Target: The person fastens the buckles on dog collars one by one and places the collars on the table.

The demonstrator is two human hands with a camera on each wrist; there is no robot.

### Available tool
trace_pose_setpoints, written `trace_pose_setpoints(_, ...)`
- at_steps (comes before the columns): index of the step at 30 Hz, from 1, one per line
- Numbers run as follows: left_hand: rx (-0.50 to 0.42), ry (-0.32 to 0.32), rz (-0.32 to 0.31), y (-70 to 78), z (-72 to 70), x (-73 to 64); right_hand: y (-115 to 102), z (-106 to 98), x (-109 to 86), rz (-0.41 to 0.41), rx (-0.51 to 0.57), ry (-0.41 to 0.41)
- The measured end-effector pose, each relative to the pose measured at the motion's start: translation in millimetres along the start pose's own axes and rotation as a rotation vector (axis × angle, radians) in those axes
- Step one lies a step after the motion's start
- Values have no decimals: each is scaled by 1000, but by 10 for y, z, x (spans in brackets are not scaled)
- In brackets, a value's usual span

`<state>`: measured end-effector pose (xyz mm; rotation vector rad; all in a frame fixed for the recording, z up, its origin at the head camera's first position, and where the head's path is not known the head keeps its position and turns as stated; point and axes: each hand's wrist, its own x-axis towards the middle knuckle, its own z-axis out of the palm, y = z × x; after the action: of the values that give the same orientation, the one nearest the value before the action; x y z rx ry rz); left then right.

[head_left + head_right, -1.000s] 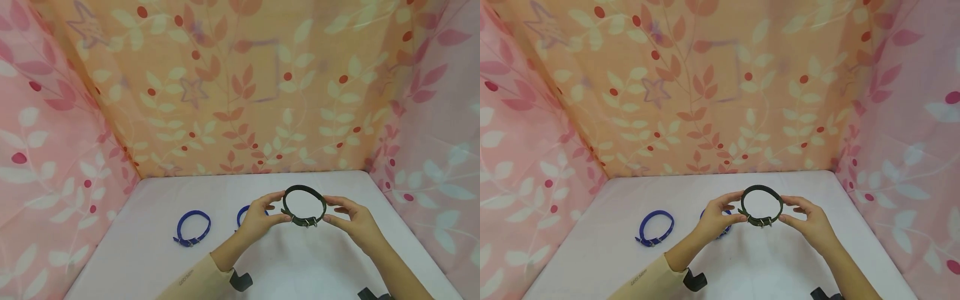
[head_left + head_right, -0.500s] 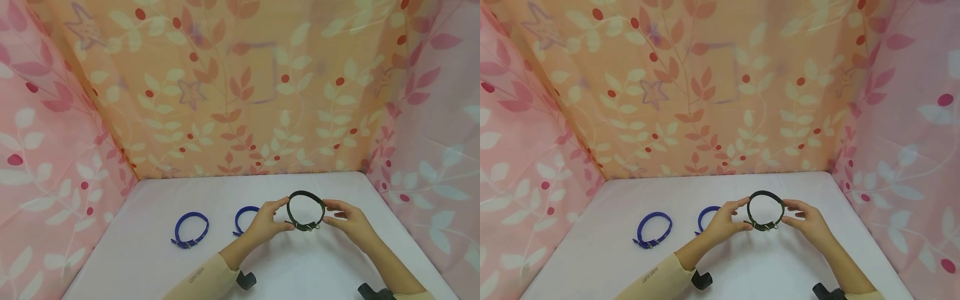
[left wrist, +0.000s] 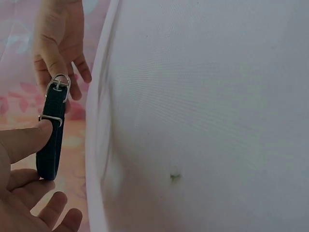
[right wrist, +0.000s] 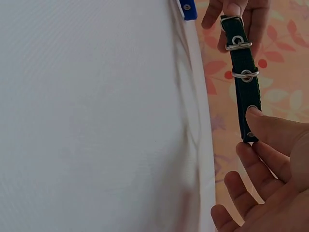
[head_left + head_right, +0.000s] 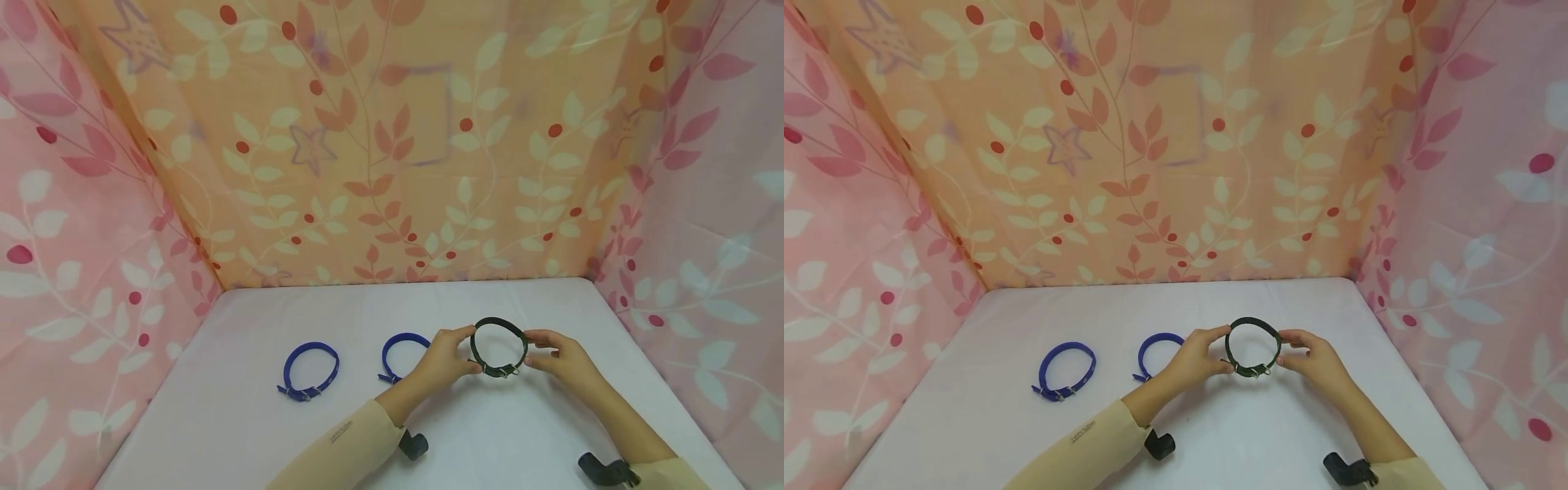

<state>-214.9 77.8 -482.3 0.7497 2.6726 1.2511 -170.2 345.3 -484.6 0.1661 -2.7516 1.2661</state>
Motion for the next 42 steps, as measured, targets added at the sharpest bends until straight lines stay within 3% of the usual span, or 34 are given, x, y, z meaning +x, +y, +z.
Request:
trace_pose_setpoints(9,81,-43,-51,-104,174,166,183,57,53,9,-23,-3)
trace_pose_setpoints(16,138,-17,-86,-134,257,210,242,83,69,8,-43,-12)
trace_pose_setpoints(22,171,-5,-108,-137,264,239,266,102,98,16,-60,-44)
trace_pose_setpoints(34,203,-66,-127,-142,240,281,245,127,120,38,-99,-64)
trace_pose_setpoints(42,263,-108,-93,-111,198,253,208,130,105,26,-155,-55)
